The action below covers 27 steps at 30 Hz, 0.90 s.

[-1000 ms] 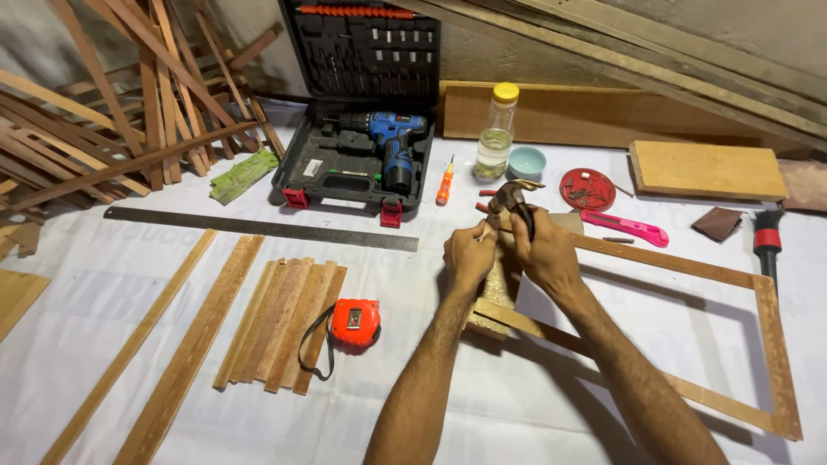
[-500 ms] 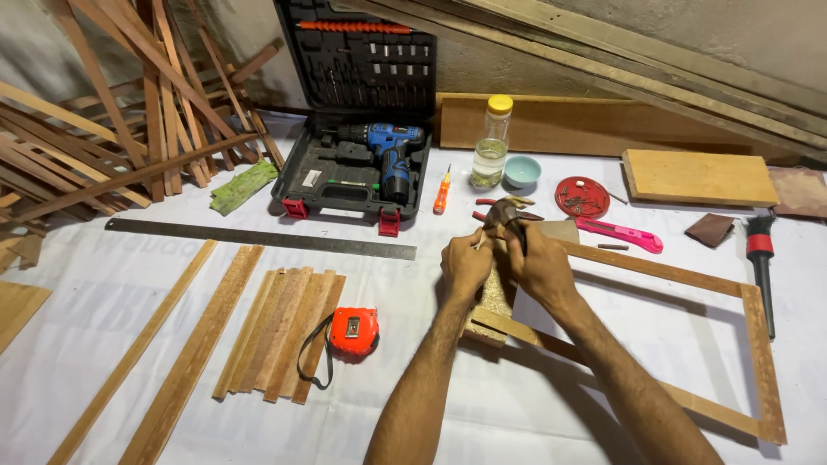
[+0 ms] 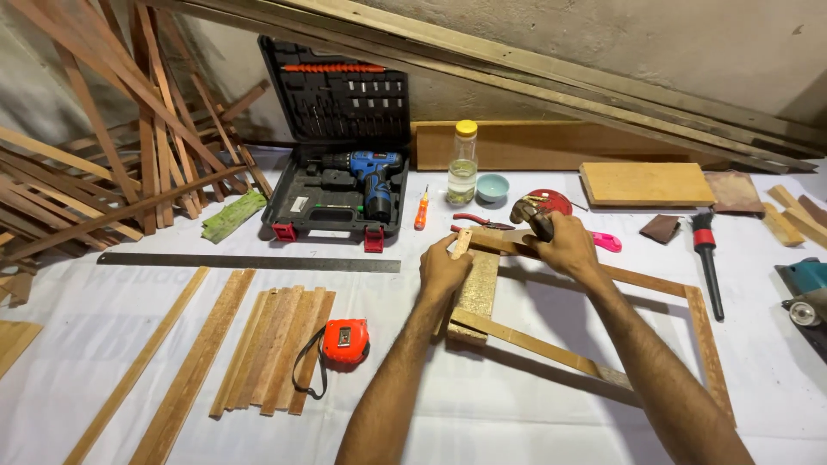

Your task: The person assembles a rectangular wooden frame on a workbench. They position thin wood strips against a frame corner, hold nails in place, and drive them in with a hammer, working around the frame and adjusting pieces as they go.

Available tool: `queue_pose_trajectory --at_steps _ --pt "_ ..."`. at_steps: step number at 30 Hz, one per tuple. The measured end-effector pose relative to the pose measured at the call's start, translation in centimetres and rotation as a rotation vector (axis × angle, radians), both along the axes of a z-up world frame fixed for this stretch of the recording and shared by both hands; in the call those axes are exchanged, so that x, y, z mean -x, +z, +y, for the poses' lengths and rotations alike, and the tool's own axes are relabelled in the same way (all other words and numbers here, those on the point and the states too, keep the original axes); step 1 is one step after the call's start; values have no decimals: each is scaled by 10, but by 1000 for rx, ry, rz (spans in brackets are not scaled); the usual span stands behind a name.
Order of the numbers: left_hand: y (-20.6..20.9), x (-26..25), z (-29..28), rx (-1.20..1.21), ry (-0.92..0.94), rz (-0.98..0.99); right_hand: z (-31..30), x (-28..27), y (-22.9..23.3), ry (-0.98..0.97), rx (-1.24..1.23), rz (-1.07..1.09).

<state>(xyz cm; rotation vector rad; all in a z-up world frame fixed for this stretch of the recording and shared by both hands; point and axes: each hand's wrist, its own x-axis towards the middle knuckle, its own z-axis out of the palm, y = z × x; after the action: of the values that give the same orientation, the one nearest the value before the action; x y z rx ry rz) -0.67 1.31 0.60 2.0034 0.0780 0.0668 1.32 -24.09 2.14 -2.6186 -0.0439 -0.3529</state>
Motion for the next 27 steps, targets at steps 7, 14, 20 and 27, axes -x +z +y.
queue_pose_trajectory --at_steps 7,14,20,27 --pt "9 6 13 142 -13 -30 -15 21 5 6 -373 228" --pt "19 82 32 -354 43 -196 -11 42 29 -21 -376 207" --pt "-7 117 31 -369 40 43 -13 43 1 -94 -370 291" --pt "-21 109 14 -159 -2 -40 -16 52 -4 -153 -365 350"
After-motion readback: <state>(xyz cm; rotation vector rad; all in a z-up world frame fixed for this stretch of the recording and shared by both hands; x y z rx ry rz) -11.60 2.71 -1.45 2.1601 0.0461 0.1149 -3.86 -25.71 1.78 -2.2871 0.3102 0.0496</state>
